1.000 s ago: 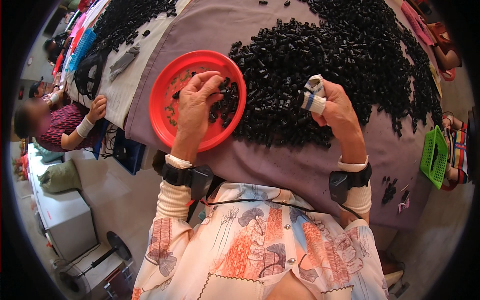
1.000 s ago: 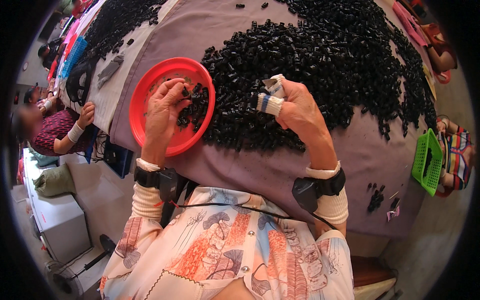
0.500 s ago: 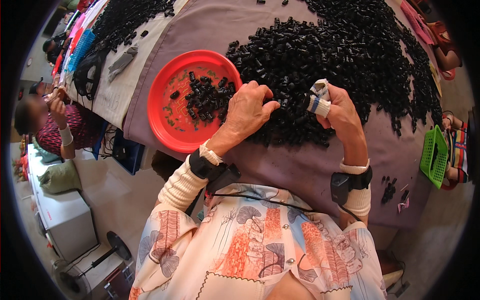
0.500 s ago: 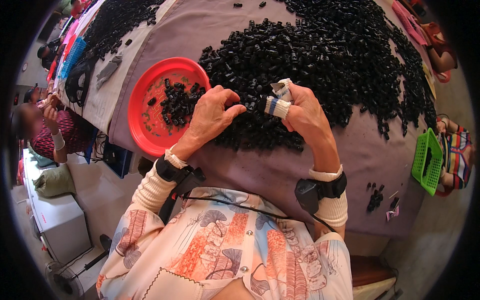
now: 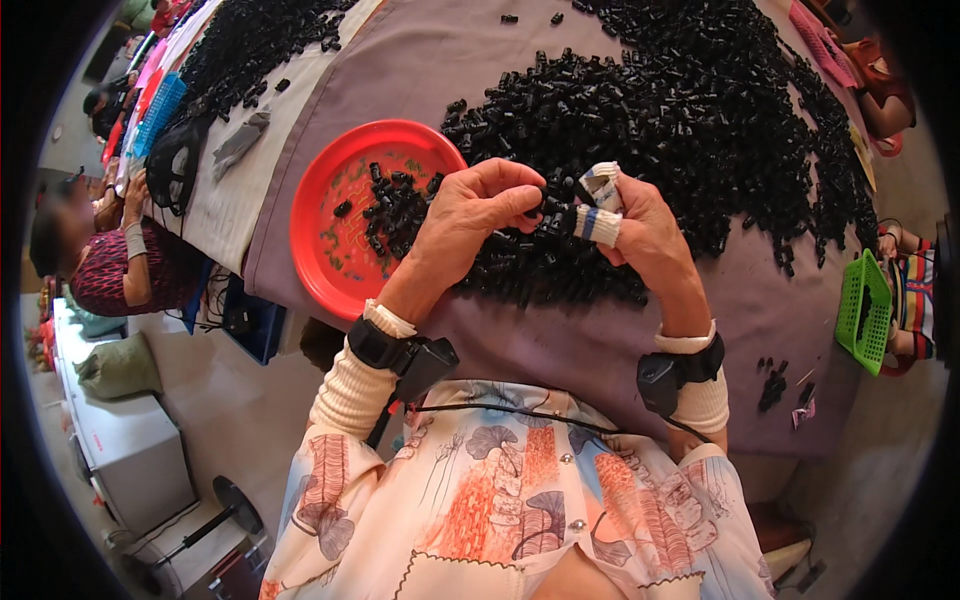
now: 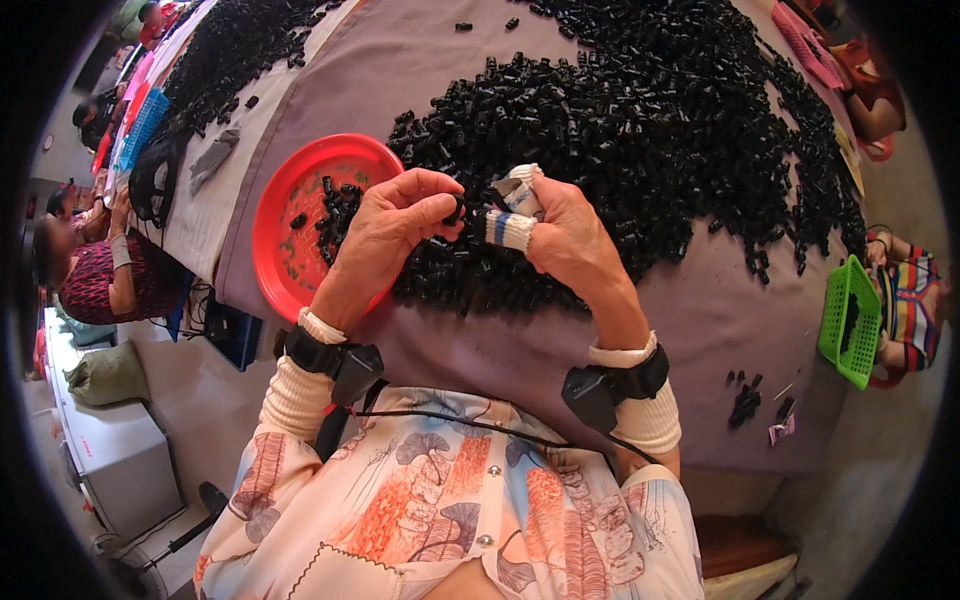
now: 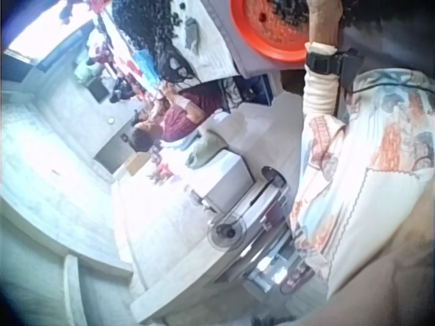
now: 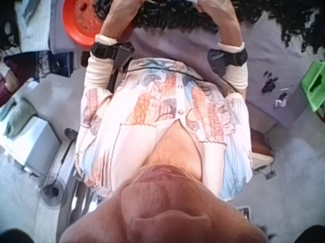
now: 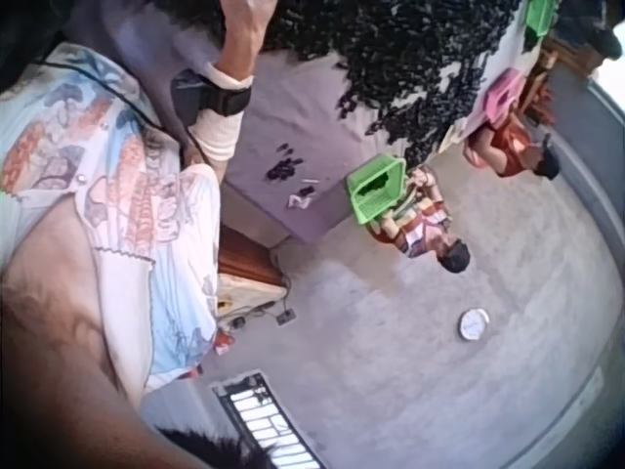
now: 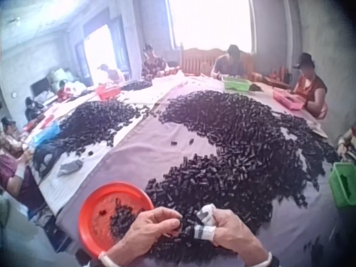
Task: Sorting and assembling small black plastic shoe components at a workstation.
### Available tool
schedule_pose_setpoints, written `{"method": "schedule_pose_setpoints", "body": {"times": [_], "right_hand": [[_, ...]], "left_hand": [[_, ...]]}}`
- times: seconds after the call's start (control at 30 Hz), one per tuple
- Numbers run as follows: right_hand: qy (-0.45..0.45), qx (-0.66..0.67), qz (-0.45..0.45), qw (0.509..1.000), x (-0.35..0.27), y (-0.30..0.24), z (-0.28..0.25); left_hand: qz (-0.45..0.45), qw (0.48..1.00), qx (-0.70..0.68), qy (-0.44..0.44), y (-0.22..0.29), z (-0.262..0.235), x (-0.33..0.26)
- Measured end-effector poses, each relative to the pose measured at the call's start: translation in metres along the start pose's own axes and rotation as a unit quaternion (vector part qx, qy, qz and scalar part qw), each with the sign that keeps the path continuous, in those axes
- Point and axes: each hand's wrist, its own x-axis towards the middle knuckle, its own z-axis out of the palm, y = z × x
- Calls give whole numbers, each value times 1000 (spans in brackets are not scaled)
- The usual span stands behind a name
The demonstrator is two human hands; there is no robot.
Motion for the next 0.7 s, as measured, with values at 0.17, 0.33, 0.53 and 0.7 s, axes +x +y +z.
{"method": "schedule_pose_setpoints", "body": {"times": [0.17, 0.33, 0.53, 0.7], "right_hand": [[-26, 12, -78, 996, -2, -20, 11], [-37, -66, -122, 990, -4, -23, 13], [19, -13, -107, 994, -1, -25, 18], [41, 27, -70, 996, 0, -24, 21]], "left_hand": [[-16, 996, -81, -42, 12, 5, -3], [-48, 994, -58, -79, 16, -2, -2], [-39, 983, -162, -73, 12, 2, -5], [-30, 979, -192, -58, 1, 3, -8]]}}
